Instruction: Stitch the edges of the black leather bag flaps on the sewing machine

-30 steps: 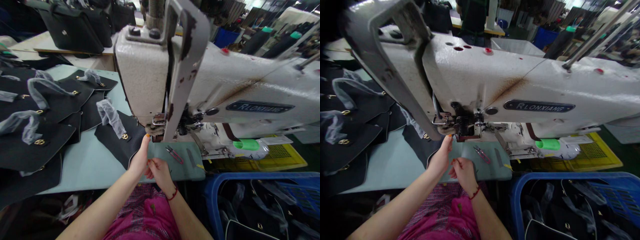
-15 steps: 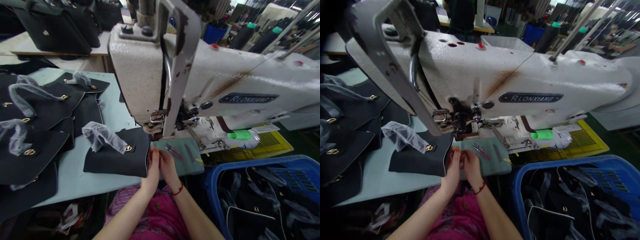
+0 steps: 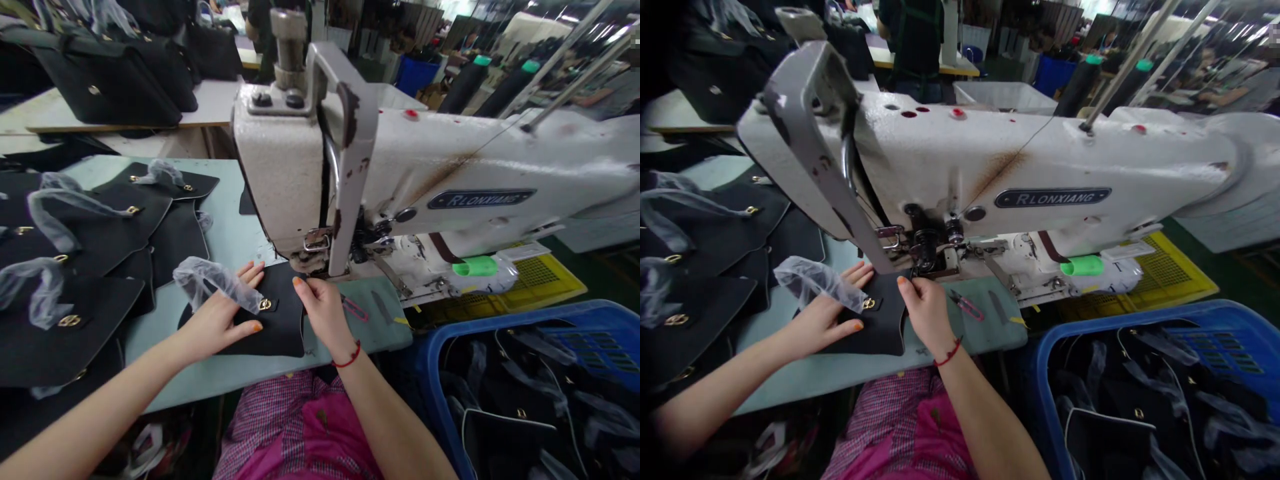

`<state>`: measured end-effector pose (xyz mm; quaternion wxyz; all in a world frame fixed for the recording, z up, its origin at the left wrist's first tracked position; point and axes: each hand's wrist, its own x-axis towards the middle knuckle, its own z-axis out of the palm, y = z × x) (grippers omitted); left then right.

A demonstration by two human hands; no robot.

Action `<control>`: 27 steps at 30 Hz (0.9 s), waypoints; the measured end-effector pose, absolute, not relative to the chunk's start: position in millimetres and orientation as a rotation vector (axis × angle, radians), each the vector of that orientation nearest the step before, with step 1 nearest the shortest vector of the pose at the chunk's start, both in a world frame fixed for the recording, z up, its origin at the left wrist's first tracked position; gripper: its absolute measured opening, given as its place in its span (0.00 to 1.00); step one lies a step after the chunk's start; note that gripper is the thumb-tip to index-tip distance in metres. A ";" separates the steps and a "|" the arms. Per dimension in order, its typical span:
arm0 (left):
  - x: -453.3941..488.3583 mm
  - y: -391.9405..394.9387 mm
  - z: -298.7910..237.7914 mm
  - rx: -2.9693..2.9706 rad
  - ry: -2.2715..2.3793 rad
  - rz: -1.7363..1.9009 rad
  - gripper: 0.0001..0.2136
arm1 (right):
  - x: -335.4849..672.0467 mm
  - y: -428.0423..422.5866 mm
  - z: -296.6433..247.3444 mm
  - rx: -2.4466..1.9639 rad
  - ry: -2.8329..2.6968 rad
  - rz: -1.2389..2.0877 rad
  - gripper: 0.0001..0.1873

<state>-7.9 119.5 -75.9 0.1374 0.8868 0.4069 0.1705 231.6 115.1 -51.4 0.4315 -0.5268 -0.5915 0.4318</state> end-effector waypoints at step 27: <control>30.2 123.0 -25.9 2.856 1.417 0.157 0.40 | 243.3 116.7 -54.9 -1.313 -1.425 1.212 0.24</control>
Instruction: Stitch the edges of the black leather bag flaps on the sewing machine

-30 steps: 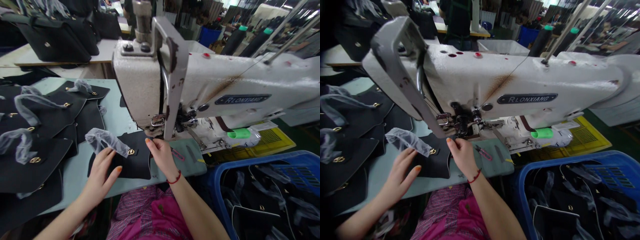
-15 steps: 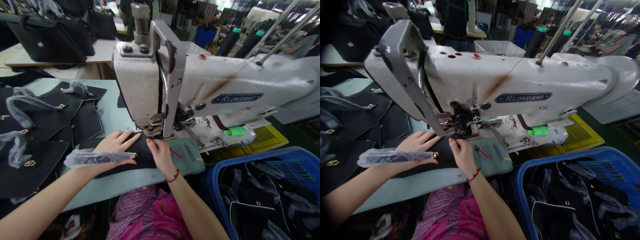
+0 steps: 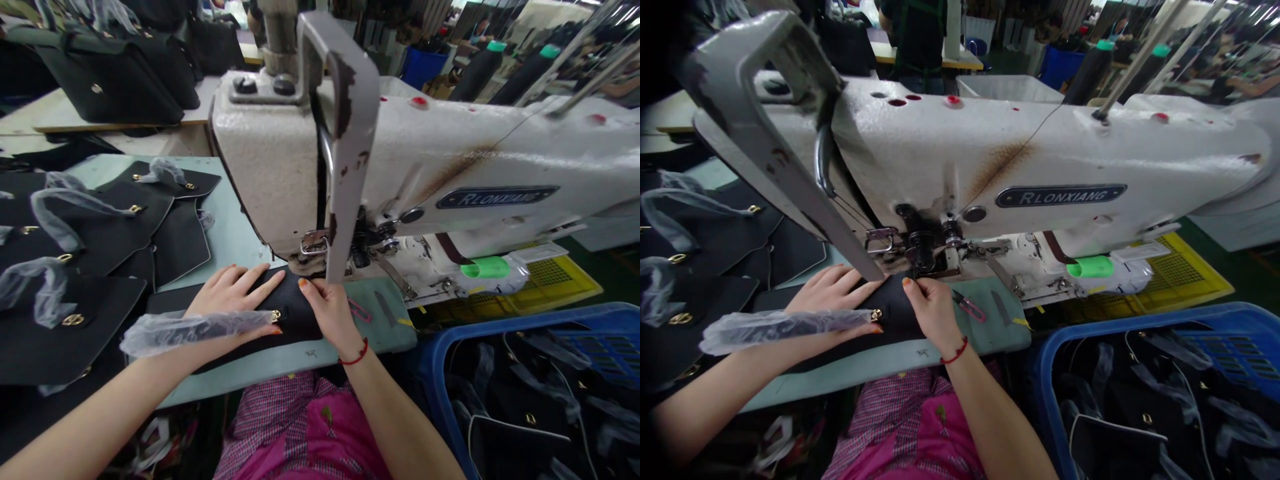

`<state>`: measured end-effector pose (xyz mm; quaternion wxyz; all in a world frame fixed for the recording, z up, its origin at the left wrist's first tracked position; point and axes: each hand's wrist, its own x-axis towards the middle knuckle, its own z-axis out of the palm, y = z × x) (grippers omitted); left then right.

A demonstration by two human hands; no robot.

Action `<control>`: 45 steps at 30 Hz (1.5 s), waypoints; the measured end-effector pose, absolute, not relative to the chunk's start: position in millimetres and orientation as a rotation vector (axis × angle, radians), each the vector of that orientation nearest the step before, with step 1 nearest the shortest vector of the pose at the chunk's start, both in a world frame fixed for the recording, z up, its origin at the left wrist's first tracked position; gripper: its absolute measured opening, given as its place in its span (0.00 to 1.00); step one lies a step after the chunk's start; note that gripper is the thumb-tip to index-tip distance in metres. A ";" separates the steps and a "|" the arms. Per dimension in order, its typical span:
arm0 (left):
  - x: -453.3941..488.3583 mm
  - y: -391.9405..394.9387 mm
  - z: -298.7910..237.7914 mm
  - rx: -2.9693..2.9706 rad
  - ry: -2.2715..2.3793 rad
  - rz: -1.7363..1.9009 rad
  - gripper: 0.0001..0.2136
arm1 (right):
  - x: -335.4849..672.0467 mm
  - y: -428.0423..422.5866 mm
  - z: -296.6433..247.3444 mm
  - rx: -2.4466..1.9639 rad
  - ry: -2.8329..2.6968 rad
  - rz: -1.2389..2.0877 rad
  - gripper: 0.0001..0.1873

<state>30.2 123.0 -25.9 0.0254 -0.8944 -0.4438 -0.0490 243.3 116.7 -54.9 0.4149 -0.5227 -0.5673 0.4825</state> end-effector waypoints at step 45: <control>28.2 135.5 -32.5 -2.751 -1.472 -0.278 0.32 | 267.2 94.2 -59.5 -1.288 -1.609 1.136 0.24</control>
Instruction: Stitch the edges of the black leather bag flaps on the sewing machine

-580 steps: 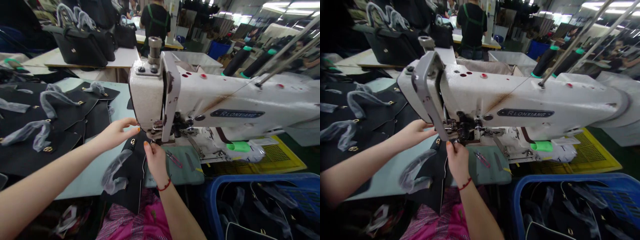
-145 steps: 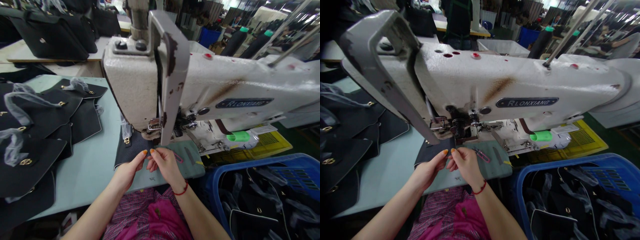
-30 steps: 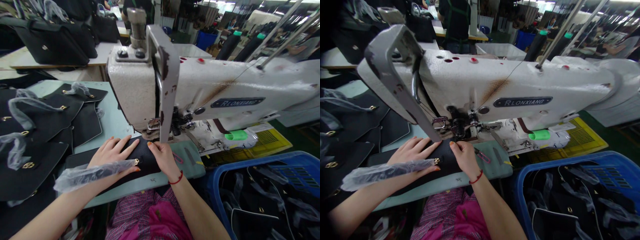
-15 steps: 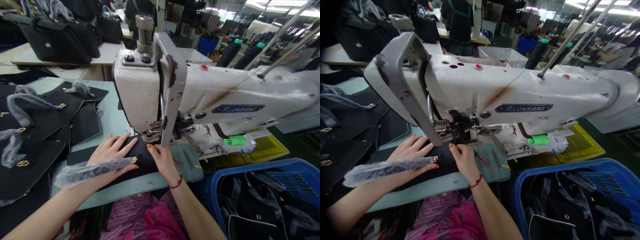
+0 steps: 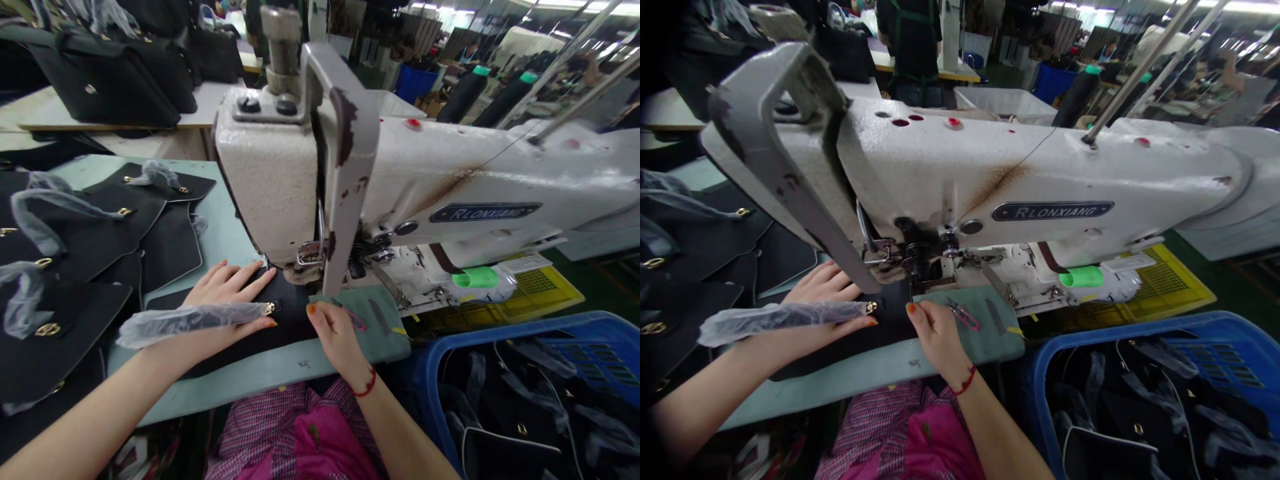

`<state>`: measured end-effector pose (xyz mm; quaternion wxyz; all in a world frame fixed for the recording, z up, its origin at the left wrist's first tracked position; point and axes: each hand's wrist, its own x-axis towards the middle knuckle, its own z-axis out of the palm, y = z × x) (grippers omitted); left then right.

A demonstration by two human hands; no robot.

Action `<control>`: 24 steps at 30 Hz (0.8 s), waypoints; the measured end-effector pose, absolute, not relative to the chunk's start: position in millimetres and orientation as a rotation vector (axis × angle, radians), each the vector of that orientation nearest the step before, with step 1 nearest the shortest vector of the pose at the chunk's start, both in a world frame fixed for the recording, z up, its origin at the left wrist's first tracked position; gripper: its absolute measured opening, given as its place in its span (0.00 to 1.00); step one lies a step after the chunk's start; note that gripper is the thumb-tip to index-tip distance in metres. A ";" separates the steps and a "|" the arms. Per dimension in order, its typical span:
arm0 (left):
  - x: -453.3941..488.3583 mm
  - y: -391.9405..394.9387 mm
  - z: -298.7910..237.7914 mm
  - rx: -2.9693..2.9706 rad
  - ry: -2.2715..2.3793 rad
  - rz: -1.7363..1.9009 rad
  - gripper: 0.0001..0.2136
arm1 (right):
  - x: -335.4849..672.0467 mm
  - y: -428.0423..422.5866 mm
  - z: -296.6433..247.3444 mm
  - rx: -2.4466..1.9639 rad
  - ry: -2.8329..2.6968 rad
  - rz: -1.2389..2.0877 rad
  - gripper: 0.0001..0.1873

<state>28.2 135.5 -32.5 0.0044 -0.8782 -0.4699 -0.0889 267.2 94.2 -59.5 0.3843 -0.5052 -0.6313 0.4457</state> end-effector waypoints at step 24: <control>23.7 159.6 -10.4 -2.899 -1.414 -0.284 0.23 | 258.6 74.1 -78.6 -1.218 -1.319 1.419 0.26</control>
